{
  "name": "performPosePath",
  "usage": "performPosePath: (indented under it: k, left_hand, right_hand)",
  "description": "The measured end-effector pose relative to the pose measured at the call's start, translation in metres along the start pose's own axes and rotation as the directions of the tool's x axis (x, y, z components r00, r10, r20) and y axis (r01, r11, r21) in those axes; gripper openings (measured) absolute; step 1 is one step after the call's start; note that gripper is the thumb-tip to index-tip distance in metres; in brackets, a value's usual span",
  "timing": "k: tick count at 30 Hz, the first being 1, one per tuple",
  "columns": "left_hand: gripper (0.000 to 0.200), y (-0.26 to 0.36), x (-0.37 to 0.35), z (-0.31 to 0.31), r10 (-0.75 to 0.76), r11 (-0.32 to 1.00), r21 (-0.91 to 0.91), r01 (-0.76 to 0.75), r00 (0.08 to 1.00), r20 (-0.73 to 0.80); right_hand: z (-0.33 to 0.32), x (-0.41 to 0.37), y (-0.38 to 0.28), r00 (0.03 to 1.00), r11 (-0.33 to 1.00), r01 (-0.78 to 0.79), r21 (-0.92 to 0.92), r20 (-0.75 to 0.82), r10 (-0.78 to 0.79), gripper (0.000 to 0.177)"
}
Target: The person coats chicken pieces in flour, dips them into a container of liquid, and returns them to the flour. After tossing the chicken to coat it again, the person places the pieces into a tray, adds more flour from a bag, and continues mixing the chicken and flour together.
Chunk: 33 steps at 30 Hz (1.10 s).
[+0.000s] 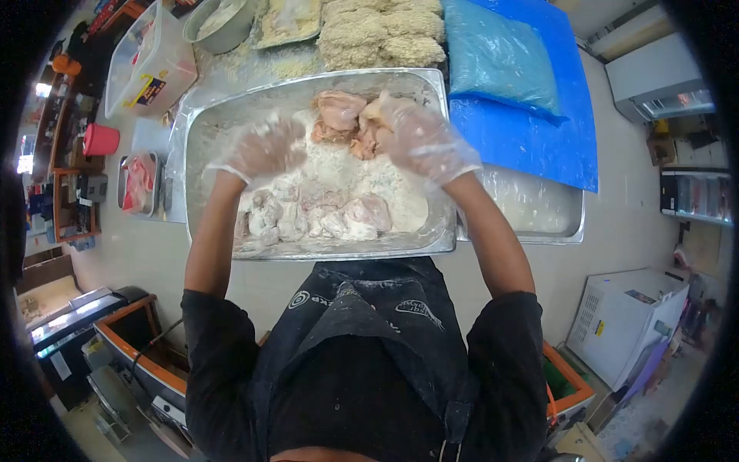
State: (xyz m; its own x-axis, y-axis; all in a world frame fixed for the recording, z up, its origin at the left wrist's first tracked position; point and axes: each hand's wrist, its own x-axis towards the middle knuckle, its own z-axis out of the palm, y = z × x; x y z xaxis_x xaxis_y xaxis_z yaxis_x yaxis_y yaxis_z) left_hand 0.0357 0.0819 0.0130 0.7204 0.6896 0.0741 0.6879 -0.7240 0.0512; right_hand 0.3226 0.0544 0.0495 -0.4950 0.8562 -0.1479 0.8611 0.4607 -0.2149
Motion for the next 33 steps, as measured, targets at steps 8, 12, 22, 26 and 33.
performPosePath:
  k: [8,12,22,26,33]
  left_hand:
    - [0.026,0.039,-0.038,0.053,0.039,0.927,-0.333,0.174,0.838,0.545]
    - [0.022,0.030,-0.061,0.041,-0.234,0.546,-0.709,0.446,0.894,0.382]
    - [0.016,0.065,-0.070,0.047,-0.575,0.711,-0.430,0.556,0.812,0.098]
    - [0.020,0.038,-0.094,0.045,-0.407,0.844,-0.423,0.329,0.907,-0.107]
    - [0.042,-0.024,-0.126,-0.022,-0.618,0.743,-0.108,0.660,0.740,0.265]
  right_hand:
    - [0.095,-0.007,-0.048,0.825,0.921,0.322,0.220,0.412,-0.387,0.032]
    - [0.134,0.008,-0.031,0.934,0.927,0.293,0.233,0.139,-0.330,0.032]
    - [0.132,0.047,-0.032,0.865,0.846,0.499,0.189,-0.176,-0.471,0.029]
    - [0.117,0.067,-0.024,0.851,0.885,0.456,0.096,0.244,-0.465,0.022]
    - [0.120,0.124,-0.040,0.677,0.675,0.733,0.083,0.013,-0.736,0.033]
